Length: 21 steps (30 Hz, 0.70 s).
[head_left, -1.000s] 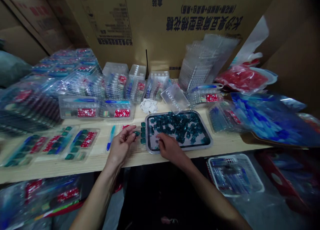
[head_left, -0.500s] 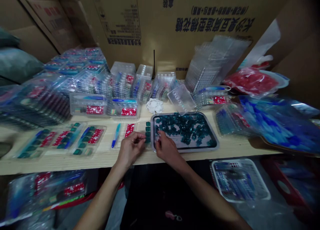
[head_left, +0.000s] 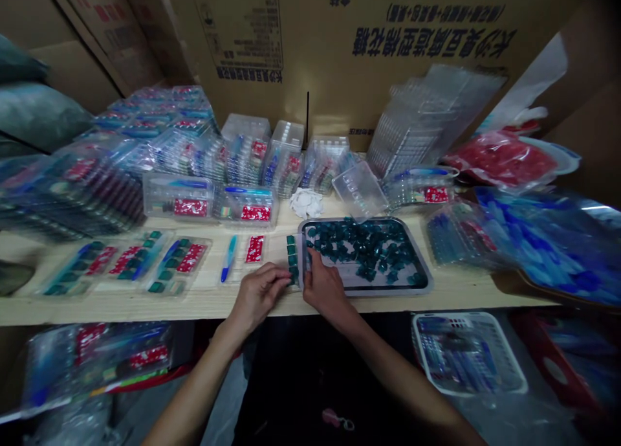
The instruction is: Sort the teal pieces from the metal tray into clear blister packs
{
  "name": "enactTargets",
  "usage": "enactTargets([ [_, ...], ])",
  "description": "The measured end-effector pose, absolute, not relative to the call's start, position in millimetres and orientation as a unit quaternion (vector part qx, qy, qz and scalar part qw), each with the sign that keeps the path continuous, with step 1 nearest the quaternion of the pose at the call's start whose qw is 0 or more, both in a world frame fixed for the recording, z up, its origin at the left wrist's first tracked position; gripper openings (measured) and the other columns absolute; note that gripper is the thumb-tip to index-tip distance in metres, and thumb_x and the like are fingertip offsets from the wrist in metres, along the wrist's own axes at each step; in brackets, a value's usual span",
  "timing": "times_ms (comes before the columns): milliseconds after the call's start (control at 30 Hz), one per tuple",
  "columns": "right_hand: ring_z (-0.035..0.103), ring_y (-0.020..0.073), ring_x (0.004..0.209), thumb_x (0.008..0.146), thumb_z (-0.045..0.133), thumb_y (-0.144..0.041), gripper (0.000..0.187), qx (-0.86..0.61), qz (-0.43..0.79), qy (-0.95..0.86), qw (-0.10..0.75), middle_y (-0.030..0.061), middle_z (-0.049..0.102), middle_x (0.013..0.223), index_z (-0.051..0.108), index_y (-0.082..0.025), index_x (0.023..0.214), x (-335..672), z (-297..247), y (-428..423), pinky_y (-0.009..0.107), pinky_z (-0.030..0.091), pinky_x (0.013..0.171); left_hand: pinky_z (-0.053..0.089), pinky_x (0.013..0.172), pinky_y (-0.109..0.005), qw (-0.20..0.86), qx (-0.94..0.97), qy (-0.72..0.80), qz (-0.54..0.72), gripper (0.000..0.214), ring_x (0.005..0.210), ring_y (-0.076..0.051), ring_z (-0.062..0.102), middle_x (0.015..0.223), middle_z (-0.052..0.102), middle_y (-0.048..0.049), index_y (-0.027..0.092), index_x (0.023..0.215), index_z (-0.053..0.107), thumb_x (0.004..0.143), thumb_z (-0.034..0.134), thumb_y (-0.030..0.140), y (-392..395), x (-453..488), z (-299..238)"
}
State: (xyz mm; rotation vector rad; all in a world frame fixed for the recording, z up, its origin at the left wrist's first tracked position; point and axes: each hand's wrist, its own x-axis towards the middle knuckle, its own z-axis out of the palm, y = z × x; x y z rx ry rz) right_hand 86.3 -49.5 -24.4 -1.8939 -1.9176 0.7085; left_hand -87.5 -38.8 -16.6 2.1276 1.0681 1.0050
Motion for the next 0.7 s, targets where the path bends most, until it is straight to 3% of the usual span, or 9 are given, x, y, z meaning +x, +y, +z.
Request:
enactTargets([
  [267,0.069,0.0261,0.093,0.083,0.048,-0.012,0.065,-0.668,0.246,-0.681,0.170,0.0114,0.073,0.101,0.033,-0.012,0.146,87.0,-27.0,-49.8,0.036,0.041,0.088,0.056,0.073,-0.023,0.172,0.839,0.381,0.349,0.017,0.087,-0.014,0.067,0.097,0.066,-0.0080,0.018,0.097,0.070,0.093,0.054,0.014,-54.4,-79.9,-37.3],
  [433,0.069,0.0252,0.092,0.084,0.048,-0.014,0.063,-0.677,0.248,-0.669,0.179,0.0114,0.074,0.098,0.035,-0.009,0.146,84.9,-30.6,-49.5,0.034,0.043,0.088,0.058,0.079,-0.027,0.081,0.860,0.379,0.333,0.030,0.095,-0.017,0.067,0.104,0.067,-0.0108,0.018,0.110,0.068,0.093,0.046,0.008,-68.7,-80.0,-45.2],
  [600,0.069,0.0238,0.089,0.083,0.047,-0.013,0.048,-0.678,0.256,-0.659,0.201,0.0106,0.074,0.093,0.054,-0.010,0.130,89.4,-28.7,-45.9,0.030,0.045,0.081,0.057,0.085,-0.028,0.143,0.813,0.408,0.390,0.034,0.099,-0.017,0.066,0.107,0.068,-0.0100,0.019,0.127,0.058,0.094,0.051,0.012,-76.3,-81.7,-29.4],
  [700,0.068,0.0203,0.077,0.083,0.044,-0.013,0.042,-0.665,0.286,-0.640,0.258,0.0063,0.071,0.080,0.058,-0.010,0.123,95.8,-22.8,-43.6,0.028,0.047,0.073,0.053,0.091,-0.032,0.158,0.738,0.479,0.449,0.028,0.103,-0.018,0.064,0.109,0.067,-0.0091,0.019,0.121,0.062,0.095,0.050,0.017,-75.1,-94.7,-14.3],
])
